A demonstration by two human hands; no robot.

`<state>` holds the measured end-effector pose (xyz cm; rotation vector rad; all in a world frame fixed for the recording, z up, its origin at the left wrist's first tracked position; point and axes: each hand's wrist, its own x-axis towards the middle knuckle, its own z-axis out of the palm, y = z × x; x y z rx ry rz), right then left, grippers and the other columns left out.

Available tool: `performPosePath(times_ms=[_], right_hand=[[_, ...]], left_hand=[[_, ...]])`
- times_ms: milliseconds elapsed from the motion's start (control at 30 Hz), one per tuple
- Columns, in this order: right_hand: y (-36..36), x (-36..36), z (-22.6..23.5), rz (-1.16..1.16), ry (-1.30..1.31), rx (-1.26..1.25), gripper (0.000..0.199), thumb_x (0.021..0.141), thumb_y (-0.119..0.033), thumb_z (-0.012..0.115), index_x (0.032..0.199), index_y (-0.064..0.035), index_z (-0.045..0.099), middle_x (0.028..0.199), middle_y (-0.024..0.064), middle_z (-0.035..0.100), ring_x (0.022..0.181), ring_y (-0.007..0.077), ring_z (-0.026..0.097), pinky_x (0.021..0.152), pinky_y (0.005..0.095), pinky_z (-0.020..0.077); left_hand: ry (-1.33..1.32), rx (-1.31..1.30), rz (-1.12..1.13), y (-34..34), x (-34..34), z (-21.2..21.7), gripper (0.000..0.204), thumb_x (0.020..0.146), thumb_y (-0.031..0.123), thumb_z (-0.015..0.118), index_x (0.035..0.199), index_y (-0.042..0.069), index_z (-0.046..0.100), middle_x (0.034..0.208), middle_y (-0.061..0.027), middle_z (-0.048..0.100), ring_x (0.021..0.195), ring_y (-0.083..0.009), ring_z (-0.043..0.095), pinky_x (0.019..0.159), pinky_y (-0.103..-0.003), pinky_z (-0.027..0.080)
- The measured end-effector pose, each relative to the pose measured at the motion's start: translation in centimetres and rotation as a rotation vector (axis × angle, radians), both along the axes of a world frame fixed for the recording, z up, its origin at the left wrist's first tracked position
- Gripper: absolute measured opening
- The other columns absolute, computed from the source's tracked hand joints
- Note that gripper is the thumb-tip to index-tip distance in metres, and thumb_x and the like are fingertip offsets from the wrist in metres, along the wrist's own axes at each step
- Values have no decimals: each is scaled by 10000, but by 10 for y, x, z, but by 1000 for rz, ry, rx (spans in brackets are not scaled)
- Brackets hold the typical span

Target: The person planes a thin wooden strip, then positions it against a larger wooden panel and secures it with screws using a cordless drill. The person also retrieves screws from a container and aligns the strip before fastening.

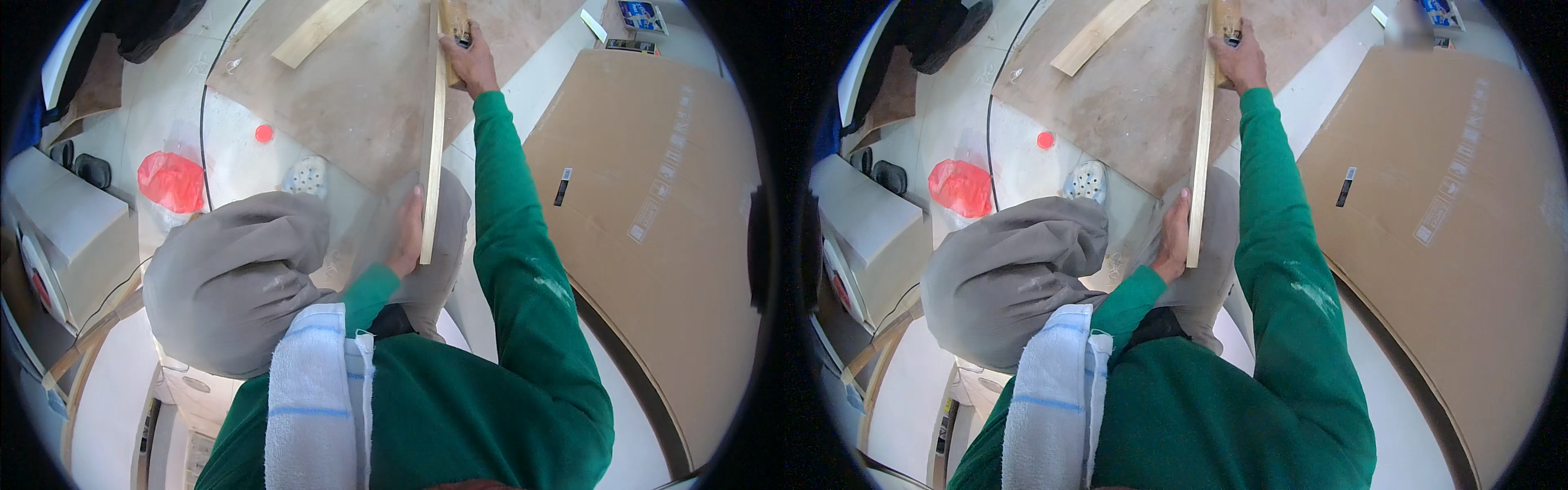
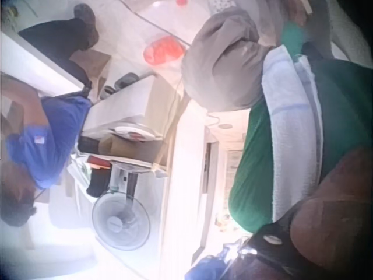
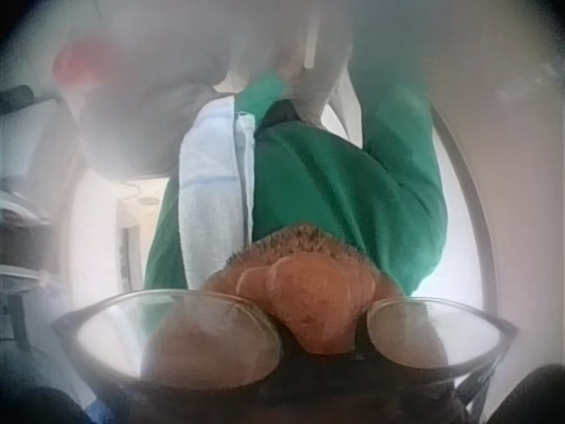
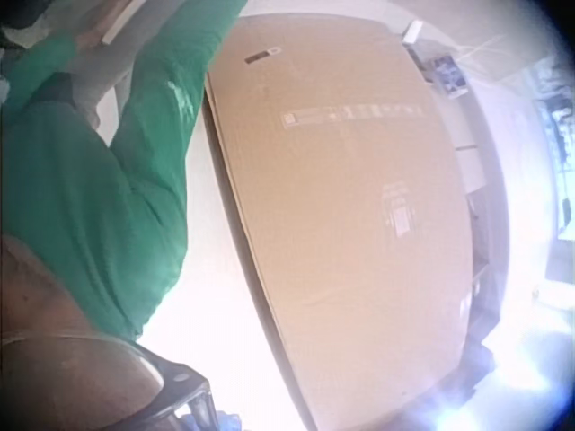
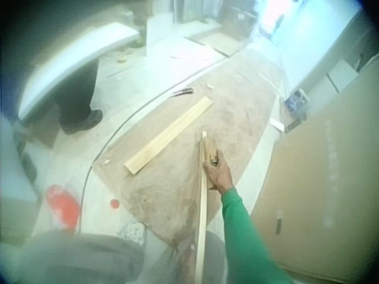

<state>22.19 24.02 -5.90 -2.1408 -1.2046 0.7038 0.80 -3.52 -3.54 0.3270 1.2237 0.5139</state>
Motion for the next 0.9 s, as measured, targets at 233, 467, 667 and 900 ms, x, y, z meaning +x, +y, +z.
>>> performPosePath(times_ms=[233,467,667,900], right_hand=[[-85,-11,50,44,146,29,822,1022,-410,813,1671,-40,471,1394,247,733,1246,307,725,1048,409,579],[-215,-89,94,46,115,-108,955,984,-380,819,1773,-132,341,1477,300,705,1312,430,738,1085,439,582],[-134,-58,59,38,104,-120,945,949,-410,822,1753,-176,384,1353,297,758,1216,467,761,1024,480,597],[-16,4,-14,115,-8,-16,949,916,-492,825,1701,-131,432,1297,272,776,1221,467,747,1045,518,582]], left_hand=[[-1,-15,-13,-1,0,-3,530,1196,601,443,1194,128,682,848,17,573,603,-111,557,488,-291,467],[-73,-63,48,2,1,8,509,1198,590,444,1189,136,674,827,19,563,589,-105,547,473,-295,458],[-27,-70,-2,-3,-2,-4,565,1206,575,432,1322,60,634,1060,-42,585,845,-151,564,707,-329,450],[41,66,36,-7,5,-11,533,1197,603,435,1132,128,669,846,20,560,607,-109,537,494,-299,446]])
